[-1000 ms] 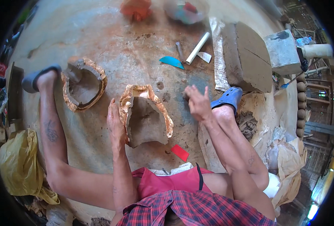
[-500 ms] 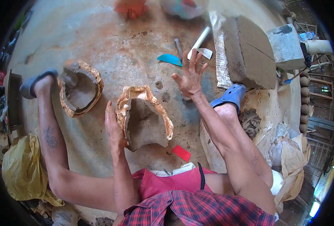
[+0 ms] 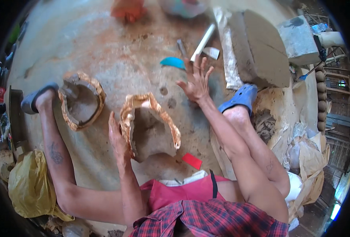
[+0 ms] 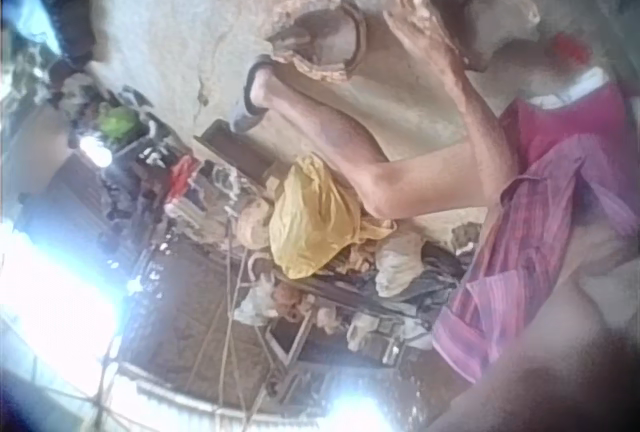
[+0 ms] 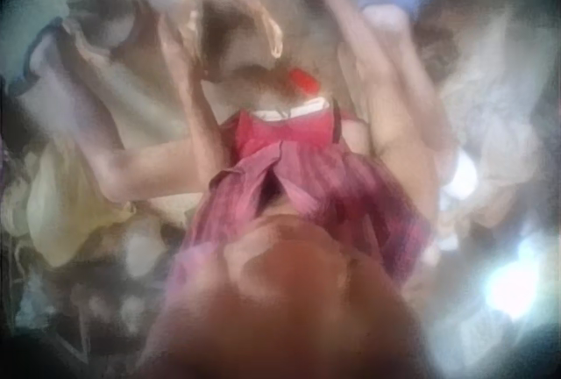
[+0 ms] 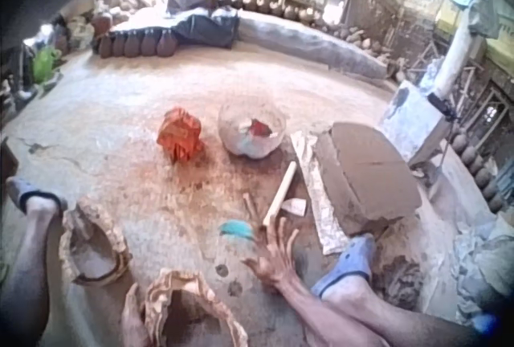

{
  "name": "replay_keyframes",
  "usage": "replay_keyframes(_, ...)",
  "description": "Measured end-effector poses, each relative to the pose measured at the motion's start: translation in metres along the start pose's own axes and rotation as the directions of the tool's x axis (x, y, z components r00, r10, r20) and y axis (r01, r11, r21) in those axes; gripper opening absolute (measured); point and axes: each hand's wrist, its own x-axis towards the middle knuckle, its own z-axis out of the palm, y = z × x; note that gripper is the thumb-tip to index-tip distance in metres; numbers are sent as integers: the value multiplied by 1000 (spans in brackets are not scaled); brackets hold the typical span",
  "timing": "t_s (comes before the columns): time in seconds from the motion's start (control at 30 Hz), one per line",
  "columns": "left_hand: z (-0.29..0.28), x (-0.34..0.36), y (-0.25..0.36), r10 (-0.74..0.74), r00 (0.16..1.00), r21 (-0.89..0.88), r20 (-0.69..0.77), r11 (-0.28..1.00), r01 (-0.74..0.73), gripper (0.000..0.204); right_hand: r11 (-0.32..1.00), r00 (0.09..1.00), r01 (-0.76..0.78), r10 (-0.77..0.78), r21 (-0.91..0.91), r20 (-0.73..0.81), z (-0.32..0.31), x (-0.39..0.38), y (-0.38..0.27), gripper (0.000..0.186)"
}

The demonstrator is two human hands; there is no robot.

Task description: The person shapes and smoothes the interior of a clay mold by hand and with a small red plastic tool, then adds additional clay pieces to form a larger structure.

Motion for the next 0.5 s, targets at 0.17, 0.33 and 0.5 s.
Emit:
replay_keyframes(0.17,-16,5,-10,-60,998,-65,32,996,62,74,980,967,-100,137,174,-214,-13,27,2,108)
replay_keyframes(0.33,-9,9,-20,95,995,38,-32,995,-93,70,992,990,-123,124,22,-72,-8,17,27,108)
replay_keyframes(0.5,-14,0,-5,-13,1000,-52,-1,999,13,71,961,885,-182,253,209,-391,-61,33,7,103)
